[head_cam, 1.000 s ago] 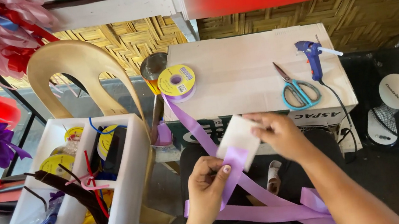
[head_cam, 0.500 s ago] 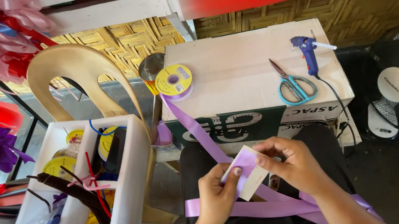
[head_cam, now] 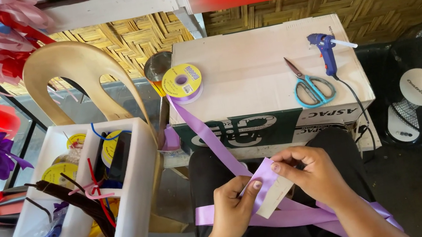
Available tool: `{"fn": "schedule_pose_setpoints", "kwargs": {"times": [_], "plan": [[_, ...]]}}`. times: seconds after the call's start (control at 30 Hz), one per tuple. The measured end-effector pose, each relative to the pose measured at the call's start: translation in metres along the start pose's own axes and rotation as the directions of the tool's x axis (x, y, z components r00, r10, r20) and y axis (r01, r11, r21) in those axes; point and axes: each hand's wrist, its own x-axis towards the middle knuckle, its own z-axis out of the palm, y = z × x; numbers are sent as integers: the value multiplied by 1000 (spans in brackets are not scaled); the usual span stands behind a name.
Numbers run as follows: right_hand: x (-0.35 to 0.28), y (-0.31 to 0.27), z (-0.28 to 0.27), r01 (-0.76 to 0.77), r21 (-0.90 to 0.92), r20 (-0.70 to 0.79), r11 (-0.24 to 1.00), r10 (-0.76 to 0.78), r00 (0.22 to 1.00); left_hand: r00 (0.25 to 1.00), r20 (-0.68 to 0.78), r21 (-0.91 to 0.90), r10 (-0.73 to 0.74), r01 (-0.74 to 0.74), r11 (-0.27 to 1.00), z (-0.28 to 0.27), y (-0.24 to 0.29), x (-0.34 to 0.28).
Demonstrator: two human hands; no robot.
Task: The person wraps a small rectangular card with a purple ribbon, folding the ribbon over the card and securing it. They then use scissors to trim the ribbon ends and continue wrapping another card with the same ribbon.
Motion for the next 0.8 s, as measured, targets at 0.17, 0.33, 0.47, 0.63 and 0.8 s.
{"fn": "schedule_pose_setpoints", "kwargs": {"times": [0.17,0.33,0.47,0.63,0.8], "plan": [[2,18,-11,-4,86,33,996,1,999,981,196,-95,-7,26,995,-17,14,-1],[4,19,-19,-117,266,-27,957,128,991,911,386,-5,-143,157,988,-32,34,-5],[2,24,-18,-154,279,-34,948,170,985,889,444,97,-107,71,993,-41,45,-2],[2,23,-19,-227,336,1,914,240,971,853,520,24,49,-72,997,-44,47,0],[-3,30,1,-210,409,125,888,173,977,933,361,-133,9,41,990,-23,24,5]]}}
